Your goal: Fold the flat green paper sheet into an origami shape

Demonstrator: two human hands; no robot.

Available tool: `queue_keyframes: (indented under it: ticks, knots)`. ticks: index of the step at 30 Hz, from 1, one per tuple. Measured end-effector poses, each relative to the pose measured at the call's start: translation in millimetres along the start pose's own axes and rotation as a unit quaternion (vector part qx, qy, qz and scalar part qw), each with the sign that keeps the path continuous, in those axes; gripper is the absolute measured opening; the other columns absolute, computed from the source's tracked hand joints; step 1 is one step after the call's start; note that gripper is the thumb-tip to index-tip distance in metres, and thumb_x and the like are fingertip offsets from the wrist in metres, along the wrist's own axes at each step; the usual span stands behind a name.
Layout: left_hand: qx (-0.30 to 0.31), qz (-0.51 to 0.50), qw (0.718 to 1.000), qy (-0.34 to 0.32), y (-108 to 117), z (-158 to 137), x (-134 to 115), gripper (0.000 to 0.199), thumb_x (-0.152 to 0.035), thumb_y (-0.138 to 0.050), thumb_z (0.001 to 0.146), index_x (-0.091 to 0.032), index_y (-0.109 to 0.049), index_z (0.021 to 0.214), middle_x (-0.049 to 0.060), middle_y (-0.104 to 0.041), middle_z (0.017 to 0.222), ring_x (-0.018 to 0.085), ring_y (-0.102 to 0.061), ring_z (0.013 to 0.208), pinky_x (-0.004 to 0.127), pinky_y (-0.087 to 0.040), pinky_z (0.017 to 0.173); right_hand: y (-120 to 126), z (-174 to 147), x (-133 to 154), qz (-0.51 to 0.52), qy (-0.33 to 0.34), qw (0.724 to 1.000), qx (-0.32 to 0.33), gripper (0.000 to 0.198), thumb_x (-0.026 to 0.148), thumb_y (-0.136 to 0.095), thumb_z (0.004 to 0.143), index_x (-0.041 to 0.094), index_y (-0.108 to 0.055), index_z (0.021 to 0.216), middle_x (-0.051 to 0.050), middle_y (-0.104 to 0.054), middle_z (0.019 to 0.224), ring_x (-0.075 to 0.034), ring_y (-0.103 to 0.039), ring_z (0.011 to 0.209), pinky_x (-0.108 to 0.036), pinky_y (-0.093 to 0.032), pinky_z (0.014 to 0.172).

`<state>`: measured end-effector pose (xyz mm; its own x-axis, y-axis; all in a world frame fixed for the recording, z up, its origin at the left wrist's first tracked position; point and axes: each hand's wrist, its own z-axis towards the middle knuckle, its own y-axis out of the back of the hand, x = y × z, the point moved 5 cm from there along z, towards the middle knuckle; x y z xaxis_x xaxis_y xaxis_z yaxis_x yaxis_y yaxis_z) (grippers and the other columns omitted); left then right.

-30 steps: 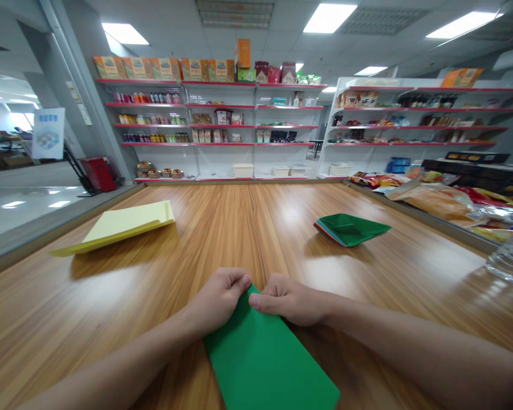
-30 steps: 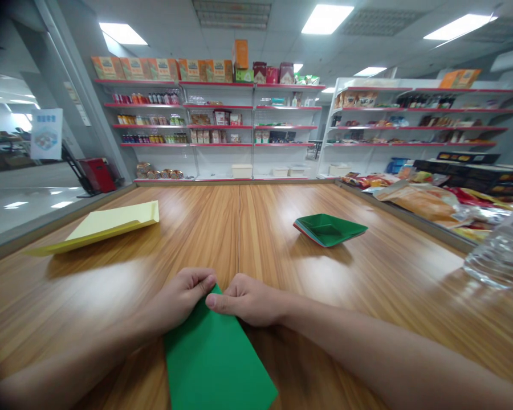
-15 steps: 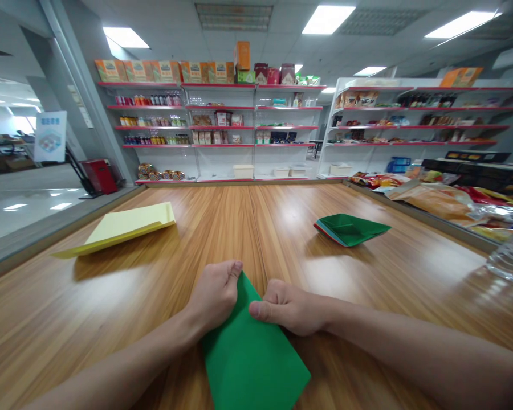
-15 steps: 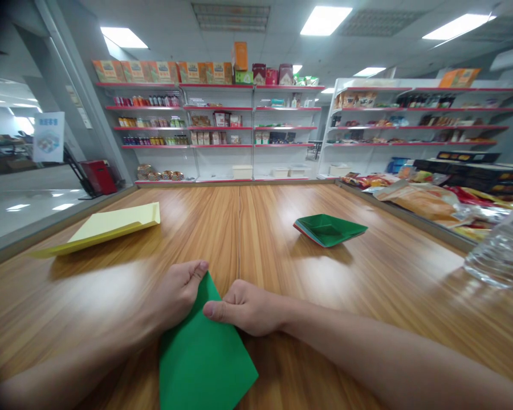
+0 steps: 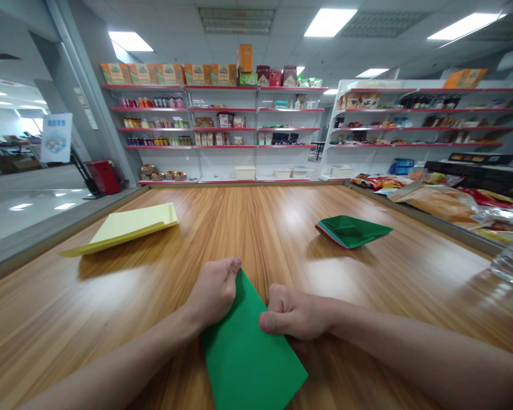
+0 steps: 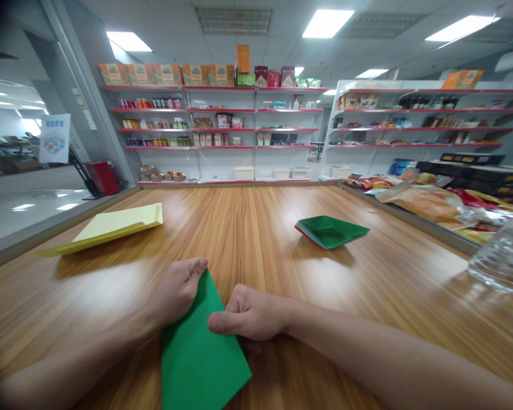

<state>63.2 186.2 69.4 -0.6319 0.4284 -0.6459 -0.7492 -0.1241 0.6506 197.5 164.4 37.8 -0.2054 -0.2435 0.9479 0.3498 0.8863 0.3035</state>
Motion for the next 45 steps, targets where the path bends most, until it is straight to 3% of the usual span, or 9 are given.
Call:
queue_keyframes:
  ticks: [15, 19, 23, 26, 27, 29, 32, 34, 45]
  knots:
    - [-0.017, -0.020, 1.000, 0.011, 1.9, 3.2, 13.3, 0.041, -0.036, -0.034, 0.092, -0.021, -0.031, 0.055, -0.003, -0.035, 0.051, 0.013, -0.035, 0.048, 0.027, -0.022, 0.050, -4.5, -5.8, -0.2, 0.010, -0.051, 0.997, 0.063, 0.069, 0.071, -0.040, 0.082, 0.014, -0.047, 0.042, 0.003, -0.044, 0.033, -0.005, -0.041, 0.028, -0.013, -0.029, 0.026]
    - [-0.076, -0.075, 0.993, 0.044, 7.5, 6.5, 24.7, 0.042, -0.040, -0.041, 0.090, -0.020, -0.037, 0.054, -0.004, -0.035, 0.052, 0.013, -0.036, 0.050, 0.026, -0.025, 0.050, 3.7, -4.3, -3.9, 0.037, -0.058, 0.998, -0.016, 0.069, 0.073, -0.044, 0.078, 0.015, -0.047, 0.040, 0.002, -0.046, 0.032, -0.005, -0.039, 0.025, -0.014, -0.025, 0.023]
    - [-0.170, -0.290, 0.927, 0.165, 17.5, 11.6, 54.3, 0.034, -0.046, -0.048, 0.086, -0.016, -0.057, 0.071, 0.000, -0.055, 0.063, 0.014, -0.049, 0.055, 0.024, -0.036, 0.053, 18.8, -2.8, -12.1, 0.036, -0.045, 0.985, -0.164, 0.070, 0.071, -0.041, 0.081, 0.014, -0.047, 0.040, 0.001, -0.047, 0.033, -0.005, -0.037, 0.024, -0.015, -0.022, 0.022]
    - [-0.062, -0.484, 0.838, 0.247, -1.0, 13.3, 60.3, 0.032, -0.047, -0.047, 0.086, -0.016, -0.057, 0.081, 0.000, -0.056, 0.063, 0.013, -0.047, 0.047, 0.024, -0.037, 0.047, 29.5, -3.5, -15.5, 0.003, -0.027, 0.962, -0.273, 0.073, 0.070, -0.038, 0.084, 0.014, -0.047, 0.039, 0.000, -0.044, 0.031, -0.005, -0.035, 0.024, -0.015, -0.020, 0.023]
    - [-0.029, -0.501, 0.828, 0.250, -6.8, 12.5, 57.4, 0.032, -0.047, -0.049, 0.085, -0.017, -0.056, 0.081, 0.000, -0.056, 0.062, 0.013, -0.046, 0.046, 0.024, -0.037, 0.046, 31.4, -3.6, -16.5, -0.009, -0.025, 0.956, -0.293, 0.073, 0.069, -0.038, 0.084, 0.014, -0.047, 0.038, 0.000, -0.044, 0.031, -0.004, -0.035, 0.024, -0.015, -0.020, 0.023]
    - [-0.015, -0.460, 0.857, 0.229, -12.4, 10.0, 51.3, 0.032, -0.048, -0.056, 0.083, -0.016, -0.056, 0.078, -0.002, -0.055, 0.060, 0.012, -0.046, 0.047, 0.022, -0.036, 0.047, 32.4, -3.2, -18.7, -0.023, -0.028, 0.952, -0.304, 0.072, 0.069, -0.040, 0.084, 0.014, -0.046, 0.037, 0.000, -0.044, 0.031, -0.004, -0.036, 0.024, -0.015, -0.021, 0.024]
    - [-0.086, -0.307, 0.933, 0.164, -8.1, 6.0, 44.9, 0.039, -0.052, -0.056, 0.083, -0.017, -0.052, 0.067, -0.004, -0.048, 0.056, 0.011, -0.041, 0.050, 0.022, -0.032, 0.047, 27.2, -1.2, -21.9, -0.019, -0.051, 0.966, -0.252, 0.070, 0.070, -0.045, 0.080, 0.013, -0.049, 0.039, 0.001, -0.044, 0.032, -0.004, -0.034, 0.024, -0.015, -0.021, 0.024]
    - [-0.125, -0.217, 0.959, 0.134, -3.0, 3.7, 42.0, 0.042, -0.052, -0.052, 0.085, -0.017, -0.049, 0.063, -0.005, -0.042, 0.054, 0.011, -0.038, 0.051, 0.022, -0.029, 0.047, 21.2, -0.1, -21.3, -0.014, -0.066, 0.978, -0.196, 0.068, 0.069, -0.048, 0.079, 0.012, -0.054, 0.044, 0.001, -0.046, 0.033, -0.004, -0.034, 0.024, -0.015, -0.023, 0.025]
    - [-0.186, -0.129, 0.970, 0.091, 9.7, -1.7, 28.0, 0.035, -0.043, -0.047, 0.090, -0.019, -0.047, 0.063, -0.004, -0.043, 0.055, 0.014, -0.041, 0.053, 0.025, -0.029, 0.051, 12.1, -0.8, -6.3, -0.005, -0.040, 0.988, -0.149, 0.065, 0.062, -0.051, 0.082, 0.010, -0.055, 0.043, 0.000, -0.048, 0.035, -0.003, -0.036, 0.028, -0.015, -0.026, 0.029]
